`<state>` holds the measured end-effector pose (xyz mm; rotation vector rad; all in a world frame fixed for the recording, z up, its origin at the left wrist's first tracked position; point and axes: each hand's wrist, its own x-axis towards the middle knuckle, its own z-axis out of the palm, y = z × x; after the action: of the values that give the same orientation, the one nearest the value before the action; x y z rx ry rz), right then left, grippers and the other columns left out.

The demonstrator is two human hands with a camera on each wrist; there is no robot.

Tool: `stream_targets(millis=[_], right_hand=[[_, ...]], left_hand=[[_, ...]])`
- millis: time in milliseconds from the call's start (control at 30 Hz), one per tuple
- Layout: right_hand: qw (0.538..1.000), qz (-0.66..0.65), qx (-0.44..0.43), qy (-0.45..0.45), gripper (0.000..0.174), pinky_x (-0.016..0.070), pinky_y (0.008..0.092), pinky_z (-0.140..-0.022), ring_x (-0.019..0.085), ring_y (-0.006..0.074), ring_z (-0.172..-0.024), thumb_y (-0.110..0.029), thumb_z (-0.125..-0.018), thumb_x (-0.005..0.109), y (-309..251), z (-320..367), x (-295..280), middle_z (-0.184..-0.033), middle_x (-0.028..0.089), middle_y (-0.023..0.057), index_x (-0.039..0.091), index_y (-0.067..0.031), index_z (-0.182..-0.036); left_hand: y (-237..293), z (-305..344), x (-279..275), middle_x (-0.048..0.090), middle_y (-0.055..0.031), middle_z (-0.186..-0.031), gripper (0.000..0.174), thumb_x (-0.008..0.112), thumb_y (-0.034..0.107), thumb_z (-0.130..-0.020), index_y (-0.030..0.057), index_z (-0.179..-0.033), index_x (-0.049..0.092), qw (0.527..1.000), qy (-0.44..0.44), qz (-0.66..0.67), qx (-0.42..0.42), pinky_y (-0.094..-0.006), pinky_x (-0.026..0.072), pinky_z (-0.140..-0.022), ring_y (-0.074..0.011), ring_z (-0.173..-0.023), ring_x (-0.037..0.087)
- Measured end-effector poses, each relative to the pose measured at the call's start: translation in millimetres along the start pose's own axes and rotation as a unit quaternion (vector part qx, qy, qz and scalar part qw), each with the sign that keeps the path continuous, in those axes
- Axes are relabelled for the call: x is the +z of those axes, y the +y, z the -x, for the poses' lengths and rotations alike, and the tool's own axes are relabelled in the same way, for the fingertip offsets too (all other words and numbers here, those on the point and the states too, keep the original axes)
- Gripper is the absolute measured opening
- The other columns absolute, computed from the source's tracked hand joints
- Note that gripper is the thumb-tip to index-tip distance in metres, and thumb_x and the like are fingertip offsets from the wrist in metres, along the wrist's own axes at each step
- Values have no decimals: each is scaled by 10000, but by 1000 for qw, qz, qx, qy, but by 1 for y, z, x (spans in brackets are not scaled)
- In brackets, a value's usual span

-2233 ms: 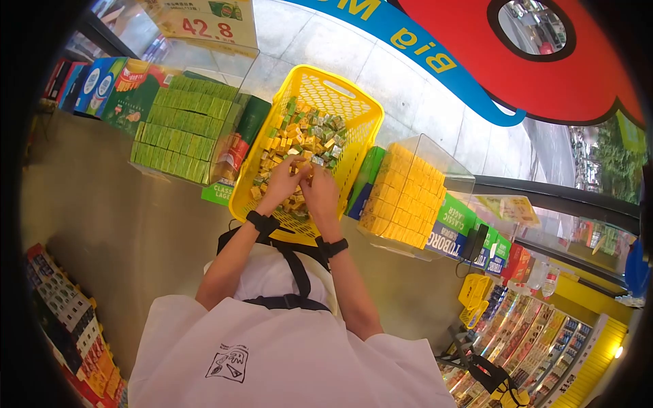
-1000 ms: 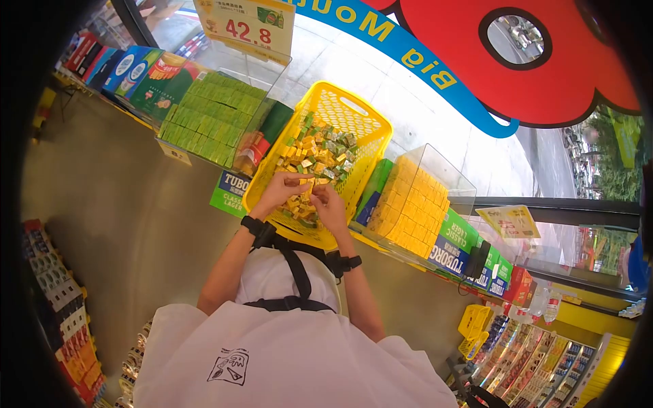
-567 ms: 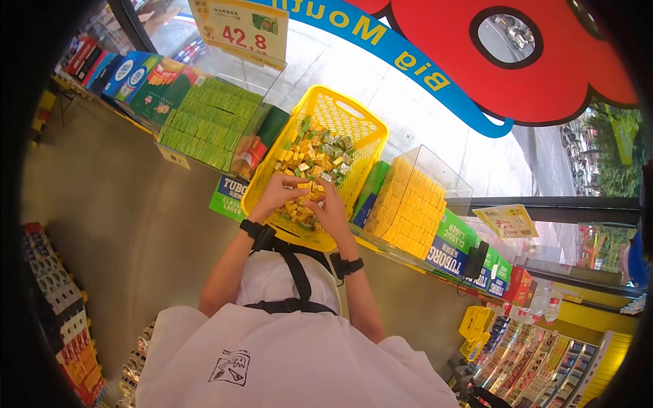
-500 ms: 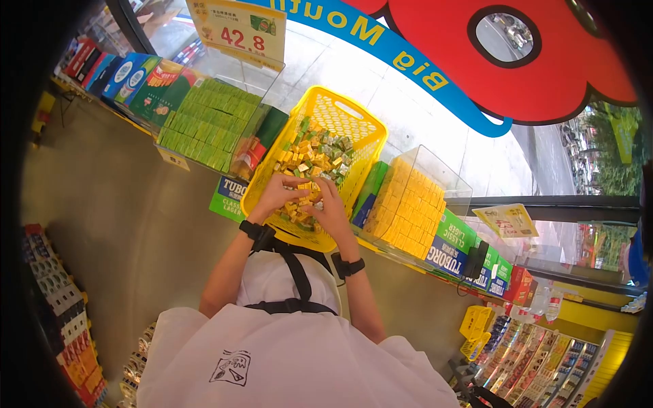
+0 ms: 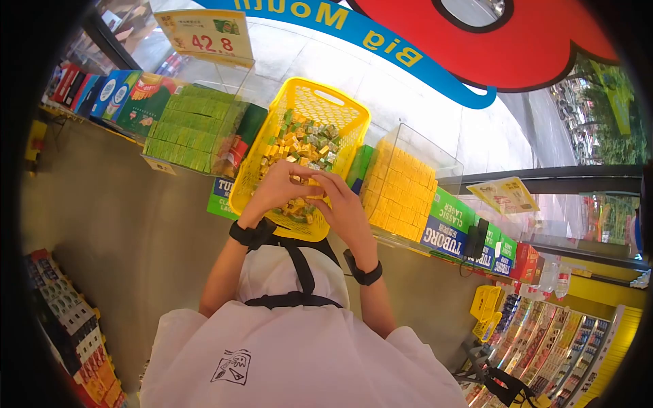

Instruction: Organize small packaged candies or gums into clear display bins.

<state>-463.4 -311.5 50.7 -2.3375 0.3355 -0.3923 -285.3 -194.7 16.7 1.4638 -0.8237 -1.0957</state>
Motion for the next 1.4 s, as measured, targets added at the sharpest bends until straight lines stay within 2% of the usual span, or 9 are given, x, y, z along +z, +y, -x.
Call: stream_targets(millis=[267,367,433,600,733,1000,1100,1300,1400], right_hand=[[991,-20,92,92,494,594,417,-909,710,361,-1093,-49,-889,830,-8,49,-90,-1344,654,149,664,-46,-1354],[984,26,113,135,512,589,380,-875,712,306,-1003,-26,-855,858,1,70,-121,-1304,665,142,678,-37,-1335],[978,16,146,146,526,581,365,-849,698,272,-940,-15,-833,878,20,89,-135,-1259,673,133,682,-24,-1320],[974,36,170,147,500,574,362,-801,694,246,-871,-14,-805,899,70,124,-131,-1135,706,117,701,-16,-1265],[976,36,199,74,481,589,401,-828,719,317,-958,-7,-831,858,96,136,-119,-1192,687,153,679,-4,-1277],[978,12,205,25,486,584,441,-842,705,372,-979,-8,-817,824,117,136,-94,-1181,681,173,670,-15,-1278],[982,28,187,31,489,581,455,-850,697,398,-989,-6,-820,815,119,137,-90,-1190,680,182,659,-15,-1283],[984,19,167,54,481,577,409,-816,685,321,-897,25,-786,836,119,135,-91,-1096,696,168,694,-4,-1245],[982,9,185,21,473,579,465,-850,699,410,-983,-11,-819,815,120,134,-95,-1167,695,181,665,-21,-1267]], left_hand=[[70,-4,94,793,-135,-1199,506,877,180,-913,-23,-1350,721,998,13,61,29,-294,627,-809,-149,-921,785],[83,-9,128,762,-144,-1149,383,835,144,-939,7,-1282,733,953,122,-160,228,-371,606,-853,-297,-975,769],[83,-9,149,755,-155,-1182,330,799,61,-937,-9,-1254,735,956,115,-145,229,-373,597,-885,-314,-995,757],[57,1,180,740,-142,-1138,250,819,163,-947,6,-1131,753,913,4,-273,303,-406,595,-924,-332,-1075,727],[36,7,193,721,-142,-1146,323,815,257,-950,-6,-1120,736,886,-48,-347,304,-417,583,-981,-325,-1159,698],[-11,12,209,646,-230,-1464,627,726,419,-1001,-92,-1357,651,795,-66,-536,277,-428,529,-1146,-358,-1423,583],[-17,11,210,660,-226,-1434,633,732,421,-994,-91,-1357,647,790,-57,-543,278,-426,525,-1147,-358,-1403,594],[-13,10,211,659,-191,-1358,631,748,408,-968,-91,-1342,647,791,-56,-542,279,-419,534,-1125,-340,-1365,600],[-12,10,212,645,-175,-1348,626,751,402,-961,-87,-1338,649,794,-55,-540,274,-417,540,-1114,-337,-1365,595]])
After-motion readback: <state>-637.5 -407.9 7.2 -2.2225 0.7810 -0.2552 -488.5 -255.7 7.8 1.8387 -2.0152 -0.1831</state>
